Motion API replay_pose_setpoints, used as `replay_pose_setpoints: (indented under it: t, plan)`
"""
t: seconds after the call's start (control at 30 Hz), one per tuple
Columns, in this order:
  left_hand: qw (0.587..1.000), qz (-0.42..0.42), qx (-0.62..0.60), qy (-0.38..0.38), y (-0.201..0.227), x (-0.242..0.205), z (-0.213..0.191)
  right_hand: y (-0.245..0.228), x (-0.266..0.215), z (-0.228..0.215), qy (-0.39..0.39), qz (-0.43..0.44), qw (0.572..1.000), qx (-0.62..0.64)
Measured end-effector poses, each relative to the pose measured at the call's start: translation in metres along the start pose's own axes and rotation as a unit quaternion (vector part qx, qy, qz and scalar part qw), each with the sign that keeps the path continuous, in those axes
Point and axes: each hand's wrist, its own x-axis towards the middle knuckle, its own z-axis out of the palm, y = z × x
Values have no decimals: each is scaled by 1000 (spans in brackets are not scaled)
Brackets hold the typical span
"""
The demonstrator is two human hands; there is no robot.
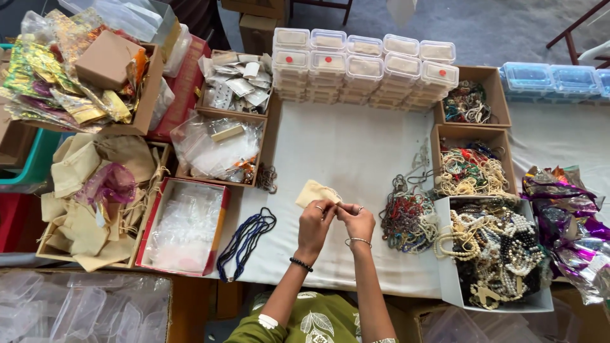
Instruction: The person packs various necklaces into small beige pouches and clear plastic containers. They place the pouches into containers, seal them, and stack them on the table. The person also handles loose necklaces, folding them before placing them into pouches.
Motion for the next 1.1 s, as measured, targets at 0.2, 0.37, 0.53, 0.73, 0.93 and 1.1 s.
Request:
replay_pose_setpoints:
  t: [0.2,0.37,0.53,0.73,0.93,1.1]
  plan:
    - [995,84,59,-11,-17,-14,27,65,41,-13,-92,79,980,160]
    - [995,48,68,48,-12,-20,44,76,45,-16,-103,110,955,254]
    - [946,-196,-199,166,-55,-13,74,84,52,-21,-112,165,939,279]
    - [748,-379,-541,62,-90,-22,89,99,52,-20,-90,206,941,253]
    - [804,-370,-466,4,-106,-32,102,148,68,-28,-11,137,979,153]
    - [857,-395,-325,-63,-126,-15,80,100,38,-64,-86,120,979,-143]
